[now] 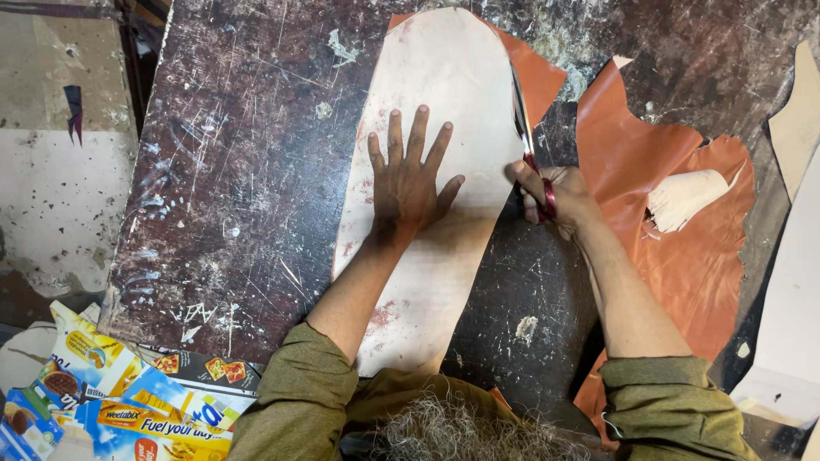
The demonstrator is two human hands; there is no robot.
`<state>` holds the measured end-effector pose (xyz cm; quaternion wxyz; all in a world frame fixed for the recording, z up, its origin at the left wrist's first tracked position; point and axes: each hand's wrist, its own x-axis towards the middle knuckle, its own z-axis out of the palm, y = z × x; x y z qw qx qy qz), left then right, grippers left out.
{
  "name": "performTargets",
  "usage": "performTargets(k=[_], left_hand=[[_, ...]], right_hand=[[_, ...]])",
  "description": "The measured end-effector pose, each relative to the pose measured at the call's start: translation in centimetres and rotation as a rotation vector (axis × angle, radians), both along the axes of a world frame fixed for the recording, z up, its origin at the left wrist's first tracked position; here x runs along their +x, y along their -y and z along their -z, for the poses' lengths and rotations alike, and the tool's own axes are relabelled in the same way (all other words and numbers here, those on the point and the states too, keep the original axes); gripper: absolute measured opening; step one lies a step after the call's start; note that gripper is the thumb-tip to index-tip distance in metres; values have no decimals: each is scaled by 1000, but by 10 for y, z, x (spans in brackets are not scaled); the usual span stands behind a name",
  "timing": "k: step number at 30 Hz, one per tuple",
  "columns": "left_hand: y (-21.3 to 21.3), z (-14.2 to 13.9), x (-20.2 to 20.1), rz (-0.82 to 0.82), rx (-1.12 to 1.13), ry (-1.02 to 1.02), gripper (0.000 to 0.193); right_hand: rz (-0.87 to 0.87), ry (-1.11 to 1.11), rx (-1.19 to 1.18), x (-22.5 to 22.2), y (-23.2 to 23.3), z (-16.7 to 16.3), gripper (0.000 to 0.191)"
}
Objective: The person places a printed paper pattern onto a large sheet of orange material and uses scissors to cut along the marked lines. After cutting the first piece, they reposition the pattern and cut a second piece from the same material.
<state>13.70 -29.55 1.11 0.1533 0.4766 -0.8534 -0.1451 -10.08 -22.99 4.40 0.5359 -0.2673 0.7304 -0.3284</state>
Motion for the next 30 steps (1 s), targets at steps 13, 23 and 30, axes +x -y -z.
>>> performTargets(k=[13, 23, 30], left_hand=[[2, 4, -2, 6, 12, 16, 83], [5, 9, -4, 15, 8, 47, 86], [2, 14, -2, 6, -78, -7, 84]], right_hand=[[-182, -134, 83, -52, 38, -6, 45], [-369, -245, 132, -79, 83, -17, 37], [-454, -268, 163, -93, 92, -21, 41]])
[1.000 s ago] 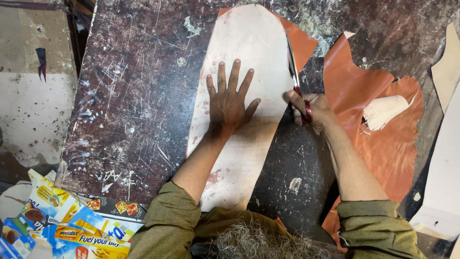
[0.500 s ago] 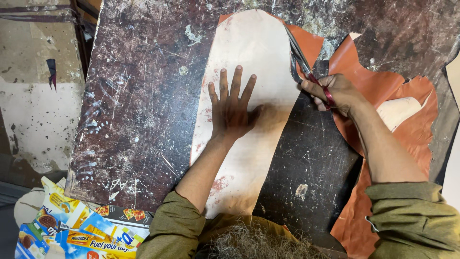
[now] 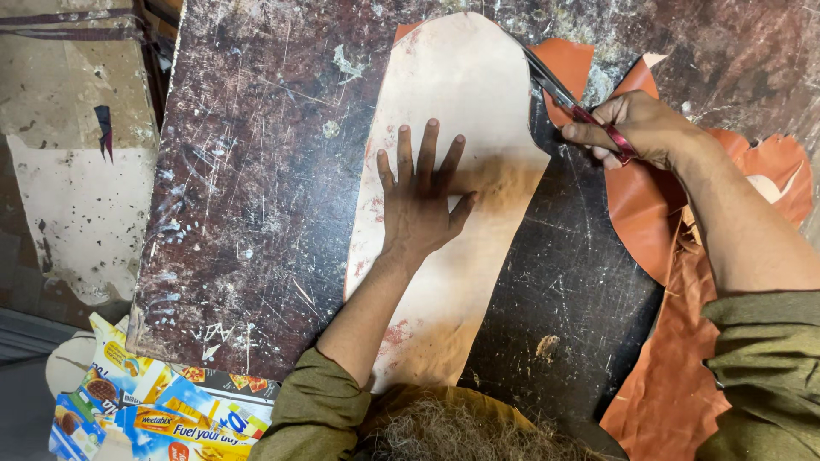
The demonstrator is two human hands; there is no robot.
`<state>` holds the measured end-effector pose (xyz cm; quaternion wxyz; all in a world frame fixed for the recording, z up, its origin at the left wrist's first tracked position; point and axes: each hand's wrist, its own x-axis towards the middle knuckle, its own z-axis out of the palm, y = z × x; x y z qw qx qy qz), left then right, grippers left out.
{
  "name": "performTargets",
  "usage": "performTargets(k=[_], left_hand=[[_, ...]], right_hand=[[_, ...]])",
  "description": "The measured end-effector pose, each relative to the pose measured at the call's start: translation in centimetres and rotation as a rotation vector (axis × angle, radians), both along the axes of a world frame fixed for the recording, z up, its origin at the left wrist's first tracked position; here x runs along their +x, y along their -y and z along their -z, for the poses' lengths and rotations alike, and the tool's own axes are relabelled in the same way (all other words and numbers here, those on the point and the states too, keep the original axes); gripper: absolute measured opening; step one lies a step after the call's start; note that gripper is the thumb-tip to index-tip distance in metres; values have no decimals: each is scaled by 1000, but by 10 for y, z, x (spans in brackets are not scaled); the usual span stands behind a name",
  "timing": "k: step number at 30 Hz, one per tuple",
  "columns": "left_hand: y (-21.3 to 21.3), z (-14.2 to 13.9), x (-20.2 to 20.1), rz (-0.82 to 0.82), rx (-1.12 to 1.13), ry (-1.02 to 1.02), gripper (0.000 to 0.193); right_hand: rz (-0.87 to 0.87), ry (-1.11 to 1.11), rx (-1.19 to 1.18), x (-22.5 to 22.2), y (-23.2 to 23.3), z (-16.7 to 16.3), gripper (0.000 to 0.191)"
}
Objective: The person places a printed paper pattern onto a large sheet of orange material and uses scissors to cut along the marked lines. After cutting the first piece, they reposition the pattern and cut a second piece from the same material.
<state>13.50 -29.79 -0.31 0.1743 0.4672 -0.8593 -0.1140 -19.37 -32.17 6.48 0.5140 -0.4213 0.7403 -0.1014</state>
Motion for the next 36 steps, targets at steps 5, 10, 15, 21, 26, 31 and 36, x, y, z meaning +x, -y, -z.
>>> performTargets(k=[5, 10, 15, 21, 26, 31, 36], left_hand=[[1, 1, -1, -6, 61, 57, 83], [3, -2, -3, -4, 76, 89, 83], [4, -4, -2, -1, 105, 93, 82], [7, -6, -3, 13, 123, 144, 79], [8, -9, -5, 11, 165, 153, 78], [7, -6, -4, 6, 164, 121, 77], [3, -2, -1, 10, 84, 87, 77]], right_hand=[[76, 69, -13, 3, 2, 16, 38], [72, 116, -60, 4, 8, 22, 47], [36, 126, -45, 0, 15, 13, 40], [-132, -73, -45, -14, 22, -3, 40], [-146, -82, -57, -15, 38, -1, 43], [-253, -281, -48, -13, 47, -4, 48], [-329, -416, -3, -10, 47, -20, 47]])
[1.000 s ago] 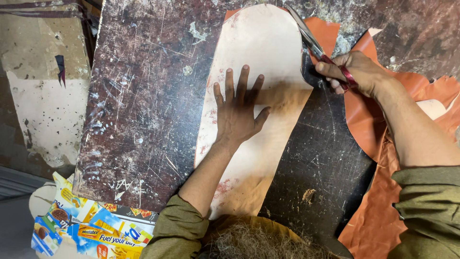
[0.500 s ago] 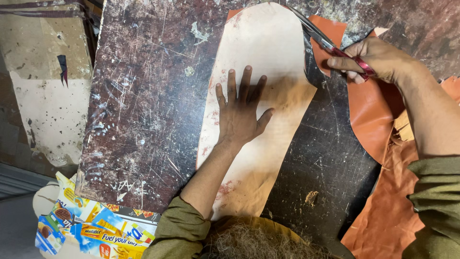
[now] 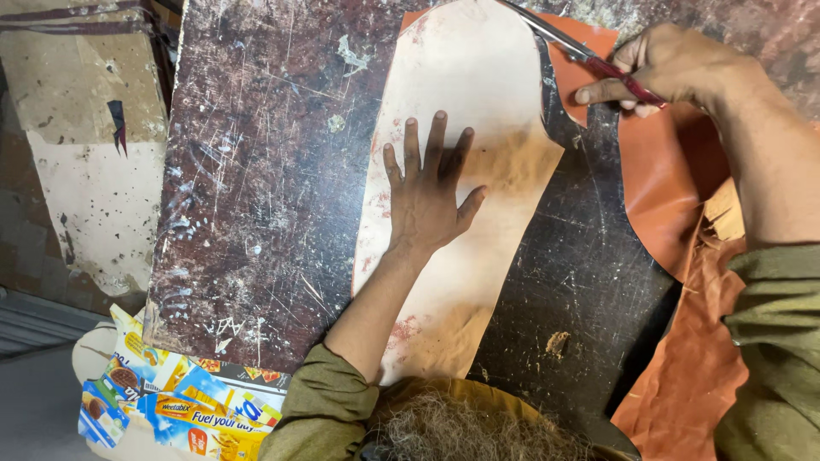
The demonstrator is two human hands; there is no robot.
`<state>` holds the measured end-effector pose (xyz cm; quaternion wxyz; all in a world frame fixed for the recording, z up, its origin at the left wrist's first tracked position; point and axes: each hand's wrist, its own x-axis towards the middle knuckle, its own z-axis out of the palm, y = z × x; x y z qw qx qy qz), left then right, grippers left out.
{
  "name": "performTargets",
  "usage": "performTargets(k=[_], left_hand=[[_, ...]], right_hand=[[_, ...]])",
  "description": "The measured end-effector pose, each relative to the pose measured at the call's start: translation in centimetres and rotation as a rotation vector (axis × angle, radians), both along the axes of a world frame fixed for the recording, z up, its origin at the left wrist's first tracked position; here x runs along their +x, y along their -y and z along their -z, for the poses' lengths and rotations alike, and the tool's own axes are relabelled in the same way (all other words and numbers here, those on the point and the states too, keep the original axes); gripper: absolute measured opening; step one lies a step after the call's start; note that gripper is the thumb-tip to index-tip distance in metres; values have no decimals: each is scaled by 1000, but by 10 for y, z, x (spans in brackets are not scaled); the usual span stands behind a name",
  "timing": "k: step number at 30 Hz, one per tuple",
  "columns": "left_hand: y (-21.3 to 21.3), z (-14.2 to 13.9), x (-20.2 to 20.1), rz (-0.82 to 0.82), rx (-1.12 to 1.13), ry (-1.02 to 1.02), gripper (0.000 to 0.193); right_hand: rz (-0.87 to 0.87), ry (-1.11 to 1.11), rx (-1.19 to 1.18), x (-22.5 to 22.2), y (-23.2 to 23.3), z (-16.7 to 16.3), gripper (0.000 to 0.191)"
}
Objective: The person places a printed paper pattern onto a large sheet of orange material and uses scissors to cut along the marked lines. After cutting the first piece, they reposition the pattern and cut a second piece from the same material.
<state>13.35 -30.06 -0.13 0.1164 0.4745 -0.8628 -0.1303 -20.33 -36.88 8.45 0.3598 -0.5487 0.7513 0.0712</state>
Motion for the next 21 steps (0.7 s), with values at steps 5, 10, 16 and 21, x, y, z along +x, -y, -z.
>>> performTargets(k=[5, 10, 16, 21], left_hand=[[1, -12, -2, -7, 39, 10, 80], [-20, -38, 9, -9, -83, -157, 76], [-157, -62, 7, 55, 157, -104, 38], [-208, -66, -11, -61, 146, -12, 51]], right_hand=[[419, 341, -187, 33, -61, 15, 50], [1105, 646, -405, 43, -183, 51, 47], [1198, 913, -684, 29, -321, 80, 36], [1081, 789, -490, 49, -393, 89, 34]])
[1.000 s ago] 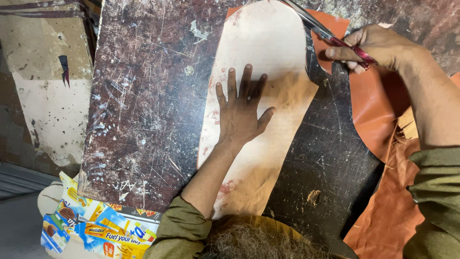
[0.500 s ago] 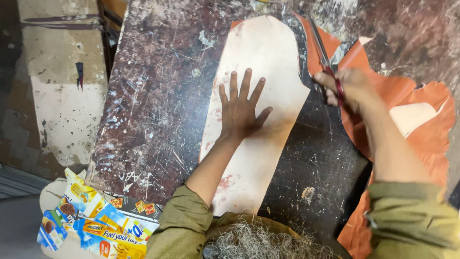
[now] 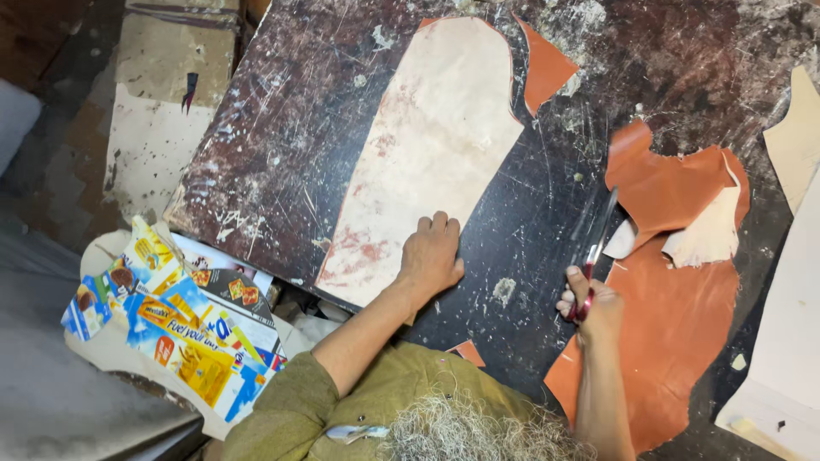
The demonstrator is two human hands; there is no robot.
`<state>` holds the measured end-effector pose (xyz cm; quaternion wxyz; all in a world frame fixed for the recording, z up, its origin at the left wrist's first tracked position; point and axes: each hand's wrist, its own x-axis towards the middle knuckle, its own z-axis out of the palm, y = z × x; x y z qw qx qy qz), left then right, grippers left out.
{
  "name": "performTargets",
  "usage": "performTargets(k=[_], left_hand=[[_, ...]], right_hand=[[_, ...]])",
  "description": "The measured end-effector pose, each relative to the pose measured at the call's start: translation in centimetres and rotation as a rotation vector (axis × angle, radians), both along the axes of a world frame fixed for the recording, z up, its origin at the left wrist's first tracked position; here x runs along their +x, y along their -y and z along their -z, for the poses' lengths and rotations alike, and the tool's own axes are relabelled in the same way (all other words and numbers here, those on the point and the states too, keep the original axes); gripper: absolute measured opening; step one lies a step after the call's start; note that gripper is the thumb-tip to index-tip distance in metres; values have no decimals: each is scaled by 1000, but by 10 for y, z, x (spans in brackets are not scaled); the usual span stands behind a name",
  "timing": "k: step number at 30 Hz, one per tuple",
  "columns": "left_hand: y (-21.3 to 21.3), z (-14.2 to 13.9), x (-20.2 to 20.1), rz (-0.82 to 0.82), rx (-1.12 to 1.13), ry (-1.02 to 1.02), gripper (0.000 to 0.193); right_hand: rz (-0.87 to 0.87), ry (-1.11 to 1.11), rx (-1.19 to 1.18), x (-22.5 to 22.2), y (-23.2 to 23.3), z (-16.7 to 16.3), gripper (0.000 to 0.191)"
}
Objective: The person places a printed paper pattern onto a large sheet of orange material and uses scissors to cut along the marked lines. After cutting the first piece, they reposition the pattern and cut a second piece from the same material.
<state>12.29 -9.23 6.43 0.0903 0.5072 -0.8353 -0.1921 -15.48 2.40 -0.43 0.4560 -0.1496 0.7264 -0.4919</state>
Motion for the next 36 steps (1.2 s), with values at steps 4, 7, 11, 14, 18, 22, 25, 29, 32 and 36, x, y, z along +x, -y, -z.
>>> performTargets(k=[4, 7, 11, 14, 18, 22, 25, 29, 32, 36], left_hand=[[-10, -6, -16, -47, -31, 137, 48], [-4, -13, -25, -95, 68, 171, 52], [30, -17, -37, -38, -64, 22, 33], [68, -17, -52, -2, -126, -121, 32], [111, -16, -59, 65, -80, -206, 38], [138, -8, -53, 85, 12, -287, 63], [150, 3, -43, 136, 80, -328, 79], [160, 17, -33, 255, 25, -391, 93], [163, 30, -34, 252, -61, -477, 93], [160, 53, -40, 118, -218, -723, 50]], right_hand=[[-118, 38, 0, 4, -7, -8, 38], [-192, 20, 46, 4, -8, -18, 35], [-278, 50, 96, 14, -14, -24, 37], [-336, 119, 137, 22, -12, -21, 43], [-430, 502, 85, 25, -4, -15, 56], [-508, 967, -71, 33, 18, -7, 58], [-532, 998, -158, 42, 39, -3, 59], [-539, 924, -196, 36, 59, -2, 57], [-502, 912, -145, 22, 65, -2, 57], [-454, 744, -45, 13, 62, -4, 56]])
